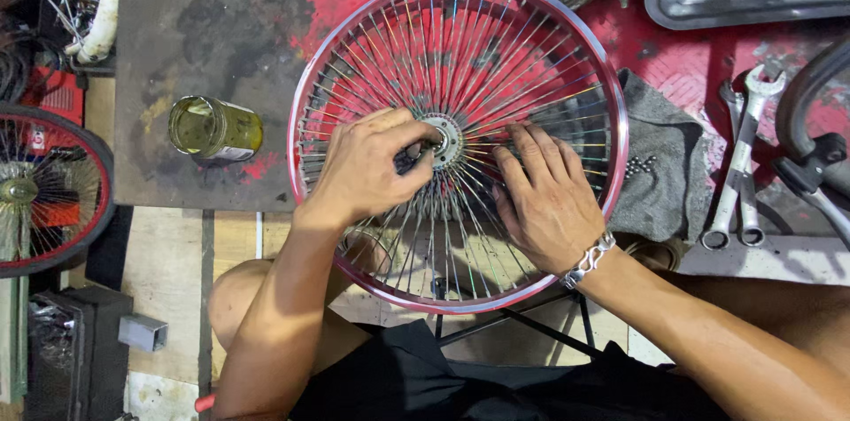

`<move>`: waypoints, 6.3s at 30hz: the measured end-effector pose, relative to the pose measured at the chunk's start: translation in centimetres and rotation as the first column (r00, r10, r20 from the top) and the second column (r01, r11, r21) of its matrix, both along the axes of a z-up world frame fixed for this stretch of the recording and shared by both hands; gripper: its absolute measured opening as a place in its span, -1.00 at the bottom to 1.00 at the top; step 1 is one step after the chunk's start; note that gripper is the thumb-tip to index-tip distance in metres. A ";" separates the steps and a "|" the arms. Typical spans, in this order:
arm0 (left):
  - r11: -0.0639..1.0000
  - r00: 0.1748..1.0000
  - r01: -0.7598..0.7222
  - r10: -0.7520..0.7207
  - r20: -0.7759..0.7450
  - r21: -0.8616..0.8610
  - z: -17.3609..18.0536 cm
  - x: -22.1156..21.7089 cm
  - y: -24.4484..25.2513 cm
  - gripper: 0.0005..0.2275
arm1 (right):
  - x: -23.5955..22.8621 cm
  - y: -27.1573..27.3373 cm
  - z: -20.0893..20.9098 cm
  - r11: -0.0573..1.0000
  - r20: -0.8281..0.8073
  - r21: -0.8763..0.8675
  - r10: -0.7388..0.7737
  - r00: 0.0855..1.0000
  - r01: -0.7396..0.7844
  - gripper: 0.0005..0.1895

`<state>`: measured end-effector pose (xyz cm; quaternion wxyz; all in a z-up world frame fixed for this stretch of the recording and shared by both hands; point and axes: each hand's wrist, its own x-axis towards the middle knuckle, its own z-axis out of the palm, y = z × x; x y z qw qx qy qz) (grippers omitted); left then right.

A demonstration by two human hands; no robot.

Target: The person applies grease from a jar into the center hub of a bicycle wheel using their finger and then manually places small metal ball bearings into the hub.

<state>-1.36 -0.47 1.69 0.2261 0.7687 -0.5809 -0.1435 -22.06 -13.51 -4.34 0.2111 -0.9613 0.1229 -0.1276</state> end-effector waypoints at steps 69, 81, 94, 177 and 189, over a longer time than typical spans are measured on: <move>0.996 0.996 0.002 0.006 -0.089 0.088 -1.4 1.2 0.9 -0.83 | -0.2 -0.6 0.1 0.997 -0.020 0.009 0.072 0.997 -0.072 -0.48; 0.989 0.998 0.021 -0.011 -0.065 0.144 -1.5 1.1 0.7 -0.84 | -0.2 -0.5 0.0 0.997 -0.039 0.012 0.074 0.997 -0.073 -0.46; 0.984 0.995 -0.022 0.039 -0.093 0.174 -1.5 0.8 0.4 -0.83 | -0.2 -0.5 -0.1 0.997 -0.046 0.005 0.075 0.996 -0.075 -0.43; 0.996 0.852 -0.026 -0.019 -0.523 -0.079 -3.0 -5.7 -4.3 -0.76 | -1.7 2.4 -1.3 0.990 -0.120 0.071 0.133 0.984 -0.125 -0.36; 0.964 0.892 0.189 -0.248 0.378 0.188 -13.8 -13.6 -21.0 -0.88 | -1.6 3.6 -5.0 0.991 -0.038 0.006 0.137 0.990 -0.137 -0.26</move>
